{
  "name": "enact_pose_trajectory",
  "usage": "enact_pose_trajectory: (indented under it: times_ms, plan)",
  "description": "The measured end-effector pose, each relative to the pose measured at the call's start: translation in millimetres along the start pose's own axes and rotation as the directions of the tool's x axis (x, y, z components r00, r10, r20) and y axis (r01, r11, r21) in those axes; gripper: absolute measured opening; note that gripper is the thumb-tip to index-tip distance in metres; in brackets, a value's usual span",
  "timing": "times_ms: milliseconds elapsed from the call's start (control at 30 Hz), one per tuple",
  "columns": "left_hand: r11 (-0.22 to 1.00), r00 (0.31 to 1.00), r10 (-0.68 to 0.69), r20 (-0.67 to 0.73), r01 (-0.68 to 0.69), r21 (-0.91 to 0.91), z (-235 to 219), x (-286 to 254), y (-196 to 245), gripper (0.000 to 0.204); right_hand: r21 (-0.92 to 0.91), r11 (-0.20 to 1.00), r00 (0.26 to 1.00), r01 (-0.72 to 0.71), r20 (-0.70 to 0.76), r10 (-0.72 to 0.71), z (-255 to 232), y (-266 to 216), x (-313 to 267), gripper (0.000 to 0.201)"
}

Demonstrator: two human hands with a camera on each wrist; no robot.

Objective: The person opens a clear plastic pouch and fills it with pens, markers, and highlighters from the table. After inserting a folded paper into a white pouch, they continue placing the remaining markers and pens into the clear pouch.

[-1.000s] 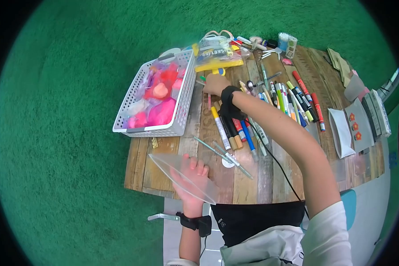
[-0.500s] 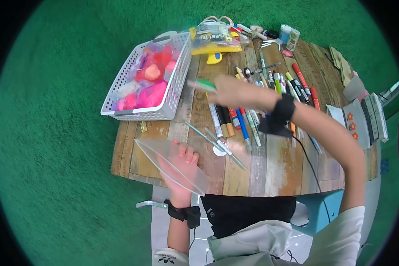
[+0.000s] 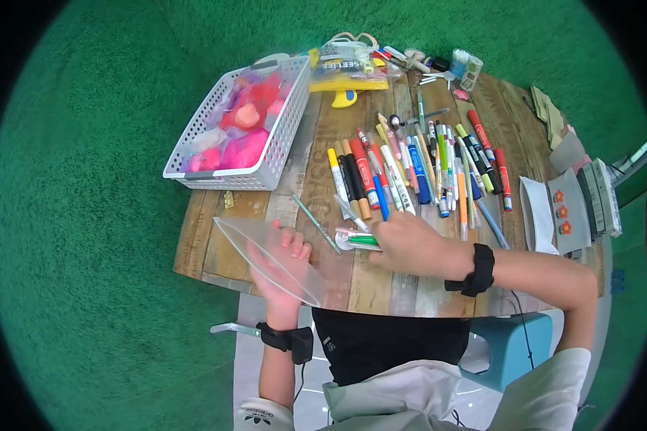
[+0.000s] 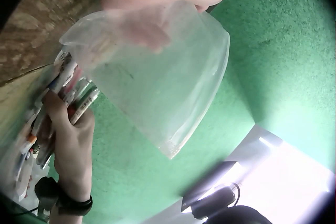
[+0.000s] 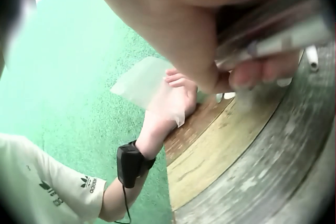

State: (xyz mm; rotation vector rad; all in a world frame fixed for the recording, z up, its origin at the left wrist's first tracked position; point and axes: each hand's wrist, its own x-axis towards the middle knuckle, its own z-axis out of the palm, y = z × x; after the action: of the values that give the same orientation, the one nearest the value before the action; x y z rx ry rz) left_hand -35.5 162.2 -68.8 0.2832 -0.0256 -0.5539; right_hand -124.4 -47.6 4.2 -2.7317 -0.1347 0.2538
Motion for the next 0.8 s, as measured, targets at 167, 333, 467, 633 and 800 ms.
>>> enact_pose_trajectory:
  times_ms: [167,333,467,633,800]
  plan:
    - [1.0,1.0,0.0,0.008,0.0,-0.024,0.9,-0.4,-0.6,0.044,0.027,0.999,0.997,0.031,0.068,-0.033,-9.4,-7.5,-15.2,0.029]
    - [1.0,1.0,-0.008,0.014,0.008,-0.023,1.0,-1.0,-0.3,0.044,0.245,0.944,0.968,0.221,-0.175,-0.181,7.2,-11.5,9.2,0.03]
    - [0.999,1.0,0.0,0.015,0.001,-0.043,2.4,-1.7,-0.2,0.043,0.187,0.981,0.989,0.061,-0.144,-0.034,10.5,-22.4,45.7,0.027]
    - [0.997,0.999,-0.001,0.033,0.004,-0.074,-3.2,-1.6,1.3,0.043,0.155,0.988,0.974,0.019,-0.224,0.017,23.7,-22.4,71.4,0.026]
    - [0.997,0.999,0.0,0.04,0.003,-0.079,-3.1,-1.8,0.5,0.042,0.005,0.999,0.986,0.053,-0.161,-0.052,26.4,-24.1,71.9,0.021]
